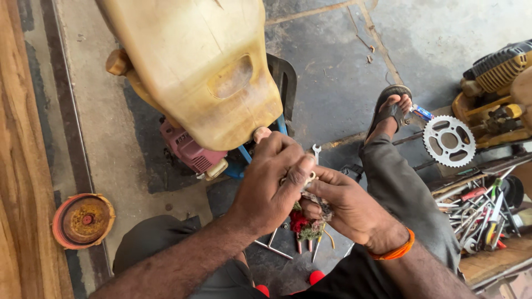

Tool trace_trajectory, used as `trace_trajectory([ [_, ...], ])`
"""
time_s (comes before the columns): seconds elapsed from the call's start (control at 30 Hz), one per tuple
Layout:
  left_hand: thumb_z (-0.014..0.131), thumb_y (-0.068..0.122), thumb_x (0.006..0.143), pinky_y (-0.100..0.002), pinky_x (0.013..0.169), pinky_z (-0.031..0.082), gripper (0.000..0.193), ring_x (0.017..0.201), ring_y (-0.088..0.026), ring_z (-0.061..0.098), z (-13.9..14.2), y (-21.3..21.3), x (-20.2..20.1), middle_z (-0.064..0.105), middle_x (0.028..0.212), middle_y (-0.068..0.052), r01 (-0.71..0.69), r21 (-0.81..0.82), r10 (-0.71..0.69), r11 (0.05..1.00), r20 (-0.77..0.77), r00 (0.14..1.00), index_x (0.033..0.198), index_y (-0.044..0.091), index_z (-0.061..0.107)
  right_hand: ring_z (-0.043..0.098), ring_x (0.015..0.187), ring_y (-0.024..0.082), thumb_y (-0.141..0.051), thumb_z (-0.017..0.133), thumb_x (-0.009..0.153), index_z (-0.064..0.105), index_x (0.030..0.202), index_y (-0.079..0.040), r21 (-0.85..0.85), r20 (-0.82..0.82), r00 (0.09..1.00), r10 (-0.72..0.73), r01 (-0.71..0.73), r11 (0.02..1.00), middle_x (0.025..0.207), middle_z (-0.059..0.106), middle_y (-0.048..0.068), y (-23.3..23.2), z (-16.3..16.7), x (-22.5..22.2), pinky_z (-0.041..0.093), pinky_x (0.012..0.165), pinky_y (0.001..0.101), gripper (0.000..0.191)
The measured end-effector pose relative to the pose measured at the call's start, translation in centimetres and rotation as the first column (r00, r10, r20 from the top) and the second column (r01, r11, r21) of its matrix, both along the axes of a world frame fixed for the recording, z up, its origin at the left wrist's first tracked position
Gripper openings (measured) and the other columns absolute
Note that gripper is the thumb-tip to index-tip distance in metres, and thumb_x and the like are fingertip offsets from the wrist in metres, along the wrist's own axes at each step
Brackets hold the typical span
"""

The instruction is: The person sits on the floor of a repair shop and cleans a metal engine component, scrubbing and wiping it with a cloth and scrub pad. They then hold the part and use pliers to work on it, with small engine parts and hand tools scattered around.

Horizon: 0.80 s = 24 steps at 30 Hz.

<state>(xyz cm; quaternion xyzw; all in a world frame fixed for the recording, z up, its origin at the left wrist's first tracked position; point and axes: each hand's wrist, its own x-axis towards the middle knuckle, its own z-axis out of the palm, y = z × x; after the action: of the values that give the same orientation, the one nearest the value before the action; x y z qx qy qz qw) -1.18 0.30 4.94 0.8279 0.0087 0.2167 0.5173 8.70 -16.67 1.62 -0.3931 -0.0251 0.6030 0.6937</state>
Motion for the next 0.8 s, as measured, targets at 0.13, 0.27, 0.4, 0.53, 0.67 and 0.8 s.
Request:
trace_trajectory([
  [0.13, 0.040, 0.044, 0.114, -0.041, 0.100, 0.043, 0.047, 0.106, -0.021, 0.052, 0.1, 0.3, 0.0, 0.053, 0.107, -0.008, 0.050, -0.071, -0.050, 0.996, 0.000, 0.999, 0.106, 0.004, 0.063, 0.053, 0.068, 0.010, -0.008, 0.055, 0.098, 0.057, 0.137, 0.001, -0.020, 0.039, 0.998, -0.041, 0.042, 0.999, 0.089, 0.063, 0.006, 0.1, 0.9, 0.1, 0.044, 0.061, 0.0260, 0.040],
  [0.27, 0.035, 0.065, 0.106, -0.038, 0.097, 0.049, 0.069, 0.110, -0.021, 0.060, -0.2, 0.4, 0.6, 0.060, 0.114, -0.011, 0.057, -0.196, -0.073, 0.979, -0.077, 0.994, 0.125, 0.003, 0.060, 0.058, 0.081, 0.008, -0.012, 0.051, 0.102, 0.055, 0.140, 0.000, -0.017, 0.466, 0.877, -0.114, 0.137, 0.990, 0.104, 0.067, 0.002, 0.4, 2.7, 0.5, 0.047, 0.070, 0.0259, 0.040],
  [0.4, 0.032, 0.078, 0.091, -0.039, 0.079, 0.057, 0.090, 0.094, -0.023, 0.071, -0.6, 1.0, 2.0, 0.071, 0.105, -0.012, -0.088, -0.669, -0.183, 0.738, -0.323, 0.928, 0.125, 0.001, 0.062, 0.067, 0.091, 0.017, -0.012, 0.056, 0.104, 0.060, 0.130, -0.003, -0.100, 0.995, 0.031, 0.095, 0.216, 0.971, 0.104, 0.067, 0.006, -0.1, 4.5, 0.5, 0.053, 0.079, 0.0310, 0.027],
  [0.53, 0.029, 0.081, 0.089, -0.038, 0.068, 0.055, 0.096, 0.077, -0.021, 0.069, -1.0, 1.6, 2.4, 0.072, 0.086, -0.008, -0.144, -0.720, -0.325, 0.679, -0.470, 0.820, 0.116, 0.001, 0.073, 0.068, 0.079, 0.027, -0.007, 0.067, 0.090, 0.064, 0.128, -0.006, -0.160, 0.826, -0.511, 0.240, 0.195, 0.968, 0.098, 0.067, 0.009, -0.3, 5.3, -0.3, 0.053, 0.067, 0.0383, 0.038],
  [0.67, 0.033, 0.079, 0.089, -0.032, 0.075, 0.055, 0.086, 0.076, -0.017, 0.071, -1.6, 1.4, 2.6, 0.071, 0.077, -0.006, -0.140, -0.476, -0.181, 0.868, -0.568, 0.803, 0.095, 0.005, 0.077, 0.069, 0.078, 0.022, -0.009, 0.069, 0.077, 0.065, 0.126, -0.007, -0.166, 0.720, -0.670, 0.180, 0.086, 0.982, 0.111, 0.071, 0.009, 0.2, 5.3, -1.3, 0.054, 0.068, 0.0365, 0.049],
  [0.8, 0.037, 0.068, 0.095, -0.031, 0.068, 0.053, 0.074, 0.067, -0.017, 0.066, -2.7, 0.1, 2.9, 0.067, 0.066, -0.004, -0.264, -0.486, -0.118, 0.833, -0.622, 0.774, 0.077, 0.006, 0.072, 0.066, 0.072, 0.020, -0.011, 0.072, 0.076, 0.065, 0.127, -0.006, -0.145, 0.723, -0.671, 0.166, 0.088, 0.986, 0.113, 0.072, 0.008, 0.3, 5.2, -1.6, 0.053, 0.066, 0.0345, 0.052],
])
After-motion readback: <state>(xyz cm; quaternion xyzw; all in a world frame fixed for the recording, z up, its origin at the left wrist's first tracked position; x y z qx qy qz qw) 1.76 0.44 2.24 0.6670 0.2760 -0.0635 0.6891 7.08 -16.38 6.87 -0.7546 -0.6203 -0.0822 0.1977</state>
